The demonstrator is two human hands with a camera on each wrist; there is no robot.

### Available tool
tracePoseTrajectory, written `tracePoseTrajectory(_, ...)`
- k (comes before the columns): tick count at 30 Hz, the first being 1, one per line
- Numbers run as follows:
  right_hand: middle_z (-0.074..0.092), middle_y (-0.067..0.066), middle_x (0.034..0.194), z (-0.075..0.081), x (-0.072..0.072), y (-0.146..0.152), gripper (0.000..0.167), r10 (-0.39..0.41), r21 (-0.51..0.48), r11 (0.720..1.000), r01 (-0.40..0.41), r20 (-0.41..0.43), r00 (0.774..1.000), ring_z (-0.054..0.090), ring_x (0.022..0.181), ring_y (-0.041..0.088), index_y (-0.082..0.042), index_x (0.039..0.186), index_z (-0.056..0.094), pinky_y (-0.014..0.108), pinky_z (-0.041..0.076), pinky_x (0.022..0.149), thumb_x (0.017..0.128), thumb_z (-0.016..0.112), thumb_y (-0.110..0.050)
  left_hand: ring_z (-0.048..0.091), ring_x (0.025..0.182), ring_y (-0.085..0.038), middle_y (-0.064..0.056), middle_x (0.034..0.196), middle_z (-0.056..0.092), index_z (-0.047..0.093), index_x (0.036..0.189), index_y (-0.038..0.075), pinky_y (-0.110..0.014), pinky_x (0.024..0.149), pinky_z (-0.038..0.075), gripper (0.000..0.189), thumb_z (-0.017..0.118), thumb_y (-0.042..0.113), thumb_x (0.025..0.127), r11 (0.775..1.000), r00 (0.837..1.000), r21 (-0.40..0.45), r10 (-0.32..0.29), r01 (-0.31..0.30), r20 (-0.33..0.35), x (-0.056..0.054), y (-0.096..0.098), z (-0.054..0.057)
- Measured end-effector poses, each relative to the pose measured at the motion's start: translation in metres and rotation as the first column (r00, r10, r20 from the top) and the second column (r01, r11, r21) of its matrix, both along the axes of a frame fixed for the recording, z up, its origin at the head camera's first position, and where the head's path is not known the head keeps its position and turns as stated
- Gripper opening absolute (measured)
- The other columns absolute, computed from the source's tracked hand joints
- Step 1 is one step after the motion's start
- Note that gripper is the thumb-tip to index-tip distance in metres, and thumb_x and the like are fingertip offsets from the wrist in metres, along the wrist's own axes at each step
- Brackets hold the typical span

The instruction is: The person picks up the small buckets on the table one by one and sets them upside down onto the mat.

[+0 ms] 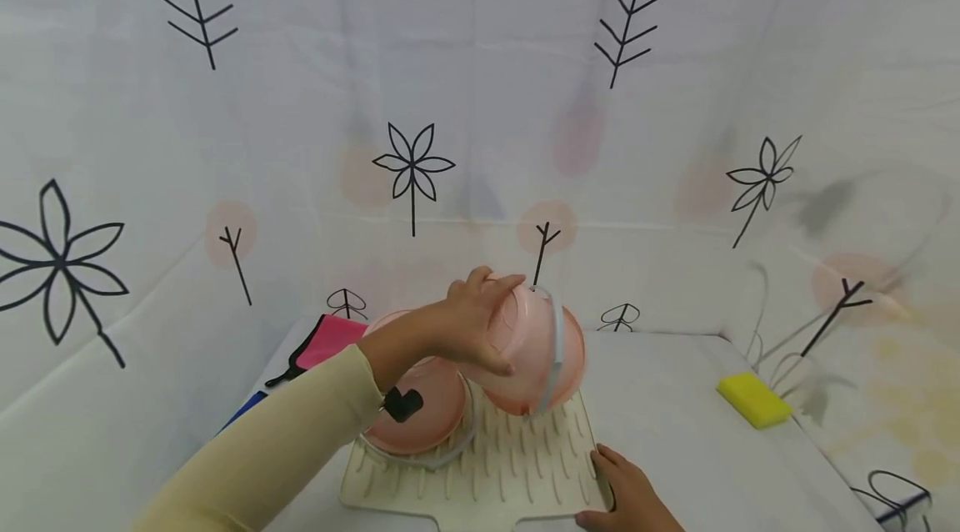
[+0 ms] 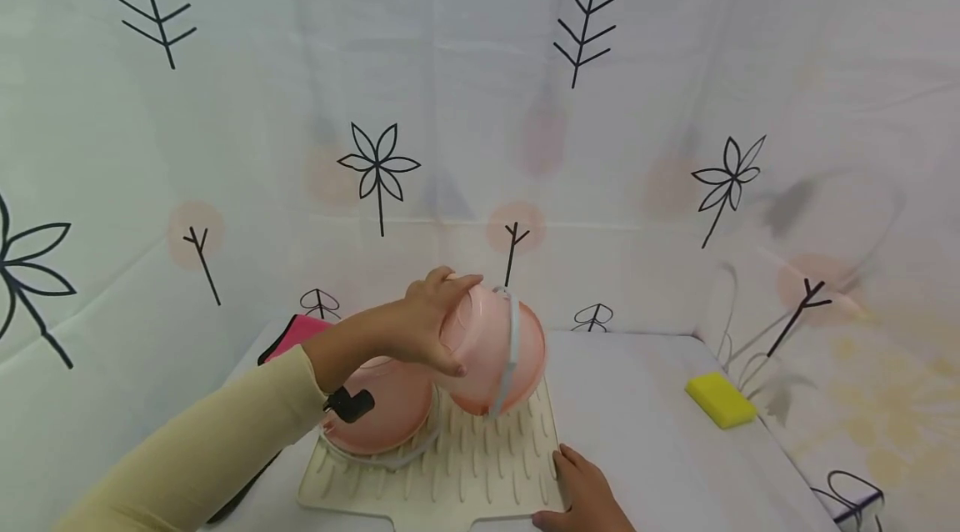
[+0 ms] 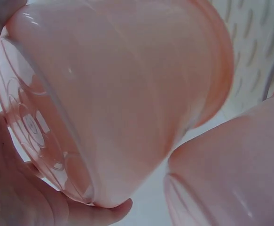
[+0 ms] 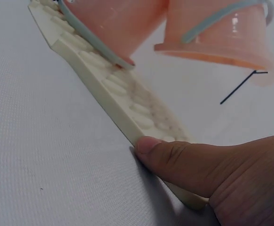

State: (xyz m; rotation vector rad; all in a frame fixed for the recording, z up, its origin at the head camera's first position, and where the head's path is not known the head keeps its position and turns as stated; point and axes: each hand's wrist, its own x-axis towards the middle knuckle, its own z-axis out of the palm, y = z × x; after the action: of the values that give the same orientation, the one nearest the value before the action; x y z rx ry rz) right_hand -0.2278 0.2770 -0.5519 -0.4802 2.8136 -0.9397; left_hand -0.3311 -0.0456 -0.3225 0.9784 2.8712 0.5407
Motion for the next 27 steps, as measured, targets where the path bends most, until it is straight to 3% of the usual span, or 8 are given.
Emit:
tracePoseTrajectory(6, 0.047, 0.041, 0.146, -0.001, 0.002, 0.0, 0.093, 0.013, 0.015, 1.0, -0.012, -0.036, 0.999, 0.05, 0.129, 0.062, 0.021, 0.142, 0.047, 0.072, 0.047, 0.098, 0.083, 0.088, -0.039, 0.039, 0.138, -0.042, -0.009, 0.17, 0.015, 0.006, 0.164, 0.053, -0.055, 0.094, 0.053, 0.125, 0.087, 0.066, 0.069, 0.997, 0.999, -0.076, 0.013, -0.01, 0.042, -0.009, 0.011, -0.01)
tracePoseTrajectory(13, 0.043, 0.043, 0.149, 0.002, 0.001, 0.0, 0.095, -0.001, -0.019, 1.0, 0.002, 0.031, 1.0, 0.045, 0.132, 0.065, 0.022, 0.144, 0.044, 0.076, 0.042, 0.102, 0.084, 0.088, -0.038, 0.039, 0.138, -0.04, -0.007, 0.17, 0.018, 0.008, 0.163, 0.055, -0.056, 0.091, 0.052, 0.124, 0.086, 0.069, 0.068, 0.987, 0.997, -0.158, 0.026, -0.013, 0.079, -0.009, 0.028, -0.024)
tracePoseTrajectory(23, 0.043, 0.038, 0.153, 0.004, 0.006, -0.001, 0.098, -0.063, -0.001, 0.998, 0.063, 0.051, 0.997, 0.042, 0.136, 0.062, 0.019, 0.146, 0.045, 0.075, 0.039, 0.106, 0.08, 0.091, -0.039, 0.036, 0.142, -0.044, -0.01, 0.172, 0.014, 0.013, 0.164, 0.051, -0.06, 0.095, 0.052, 0.123, 0.088, 0.067, 0.069, 0.99, 0.996, -0.136, 0.053, -0.043, 0.066, -0.01, 0.046, -0.042)
tracePoseTrajectory(27, 0.043, 0.034, 0.155, 0.007, 0.007, -0.006, 0.101, -0.11, 0.002, 0.994, 0.11, 0.084, 0.99, 0.041, 0.14, 0.06, 0.015, 0.147, 0.046, 0.074, 0.037, 0.109, 0.077, 0.093, -0.039, 0.035, 0.142, -0.045, -0.01, 0.172, 0.014, 0.012, 0.165, 0.049, -0.059, 0.095, 0.052, 0.122, 0.087, 0.068, 0.07, 0.989, 0.997, -0.139, 0.052, -0.044, 0.055, -0.009, 0.049, -0.044)
